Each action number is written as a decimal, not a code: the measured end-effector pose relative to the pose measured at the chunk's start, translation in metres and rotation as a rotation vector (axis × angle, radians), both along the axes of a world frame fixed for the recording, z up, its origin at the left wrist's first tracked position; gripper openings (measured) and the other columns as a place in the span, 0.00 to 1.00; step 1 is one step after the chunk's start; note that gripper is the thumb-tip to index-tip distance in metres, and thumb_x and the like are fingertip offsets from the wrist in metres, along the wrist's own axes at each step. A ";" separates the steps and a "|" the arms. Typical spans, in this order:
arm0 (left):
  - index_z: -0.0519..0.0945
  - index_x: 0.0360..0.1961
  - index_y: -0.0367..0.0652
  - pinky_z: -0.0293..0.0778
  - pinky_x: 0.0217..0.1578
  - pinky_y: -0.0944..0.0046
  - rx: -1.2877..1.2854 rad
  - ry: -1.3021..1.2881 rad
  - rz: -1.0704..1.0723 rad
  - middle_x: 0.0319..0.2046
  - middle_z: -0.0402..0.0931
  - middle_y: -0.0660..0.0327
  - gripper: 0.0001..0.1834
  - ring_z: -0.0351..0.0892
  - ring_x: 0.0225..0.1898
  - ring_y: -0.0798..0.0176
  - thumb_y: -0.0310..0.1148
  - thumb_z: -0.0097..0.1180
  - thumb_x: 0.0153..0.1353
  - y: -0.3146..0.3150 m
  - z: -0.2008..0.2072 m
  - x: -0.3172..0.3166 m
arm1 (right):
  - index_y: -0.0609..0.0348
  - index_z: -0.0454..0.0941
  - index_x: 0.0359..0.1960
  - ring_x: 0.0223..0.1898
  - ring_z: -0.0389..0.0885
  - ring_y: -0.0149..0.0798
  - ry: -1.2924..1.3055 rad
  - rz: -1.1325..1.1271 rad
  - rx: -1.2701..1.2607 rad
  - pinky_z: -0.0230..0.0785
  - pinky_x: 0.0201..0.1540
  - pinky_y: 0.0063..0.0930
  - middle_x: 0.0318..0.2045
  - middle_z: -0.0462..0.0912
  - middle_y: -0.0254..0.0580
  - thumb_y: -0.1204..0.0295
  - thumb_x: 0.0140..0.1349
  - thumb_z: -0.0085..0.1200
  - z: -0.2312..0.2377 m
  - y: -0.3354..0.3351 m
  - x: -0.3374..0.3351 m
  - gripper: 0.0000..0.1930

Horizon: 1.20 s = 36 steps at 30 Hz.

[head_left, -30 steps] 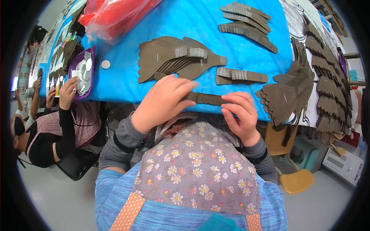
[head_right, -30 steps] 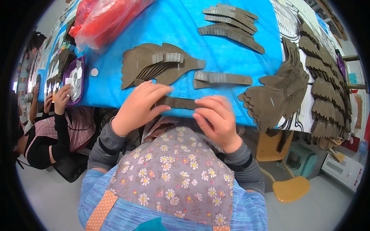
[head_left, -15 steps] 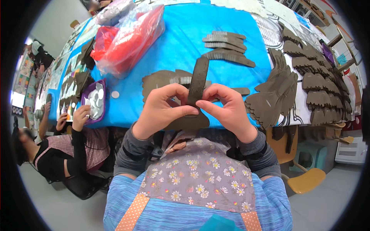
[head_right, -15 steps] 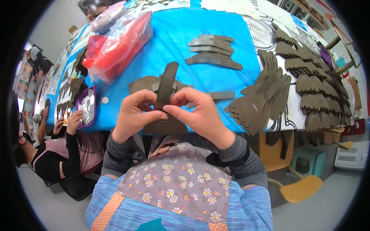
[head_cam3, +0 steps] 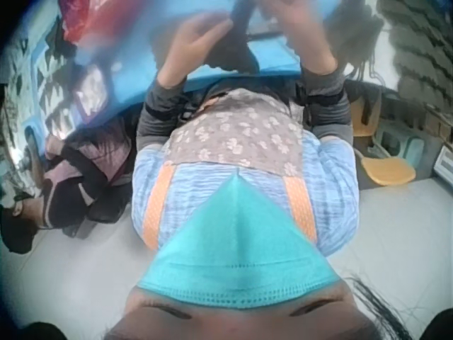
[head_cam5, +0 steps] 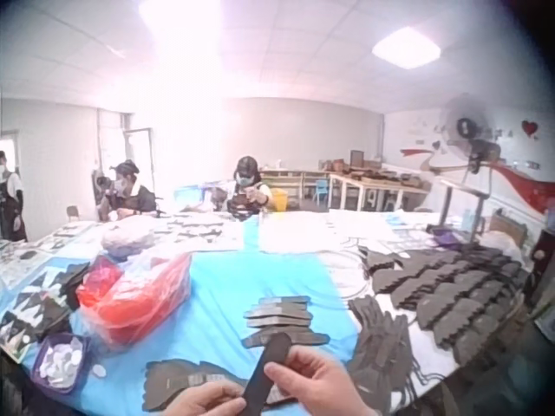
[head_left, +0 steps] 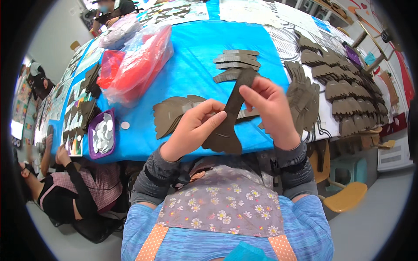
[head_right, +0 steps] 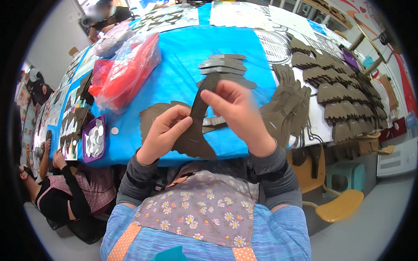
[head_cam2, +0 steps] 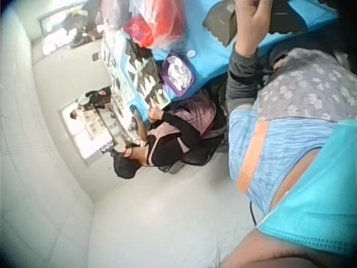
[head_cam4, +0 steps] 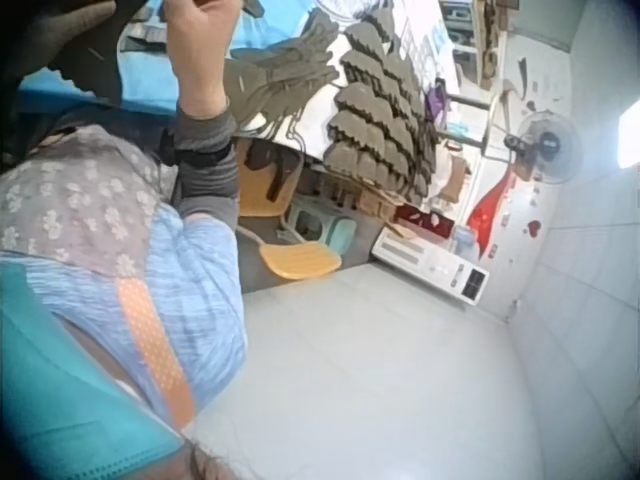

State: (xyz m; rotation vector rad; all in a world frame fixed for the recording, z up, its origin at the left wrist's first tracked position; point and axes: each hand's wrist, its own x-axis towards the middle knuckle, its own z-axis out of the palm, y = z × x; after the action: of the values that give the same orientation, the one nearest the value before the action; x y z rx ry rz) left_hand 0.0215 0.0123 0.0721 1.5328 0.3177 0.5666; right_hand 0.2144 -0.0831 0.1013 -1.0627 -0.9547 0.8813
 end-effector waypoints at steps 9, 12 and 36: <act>0.66 0.65 0.41 0.78 0.43 0.71 -0.089 0.146 -0.307 0.39 0.82 0.62 0.34 0.80 0.42 0.73 0.25 0.69 0.59 -0.016 -0.012 0.008 | 0.61 0.82 0.34 0.19 0.72 0.20 -0.183 -0.498 -0.003 0.61 0.22 0.16 0.21 0.79 0.27 0.70 0.65 0.66 0.030 -0.047 0.034 0.07; 0.64 0.69 0.43 0.79 0.41 0.69 -0.192 0.248 -0.349 0.33 0.85 0.59 0.38 0.84 0.37 0.70 0.22 0.68 0.59 -0.013 -0.015 -0.004 | 0.61 0.83 0.36 0.20 0.72 0.20 -0.225 -0.627 0.037 0.61 0.23 0.16 0.22 0.79 0.28 0.71 0.67 0.64 0.013 -0.058 0.063 0.07; 0.79 0.45 0.35 0.74 0.51 0.58 0.879 0.455 0.433 0.45 0.79 0.53 0.17 0.79 0.48 0.51 0.27 0.69 0.55 0.077 -0.074 -0.071 | 0.61 0.78 0.33 0.40 0.79 0.54 -1.207 -0.107 -0.032 0.70 0.42 0.45 0.32 0.81 0.47 0.75 0.56 0.64 -0.093 -0.006 0.054 0.07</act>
State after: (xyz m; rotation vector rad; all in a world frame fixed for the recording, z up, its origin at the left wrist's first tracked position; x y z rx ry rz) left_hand -0.0495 0.0891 -0.0017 2.4773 0.8392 0.7404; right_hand 0.2681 -0.0895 0.0082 -1.6816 -1.8309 0.0707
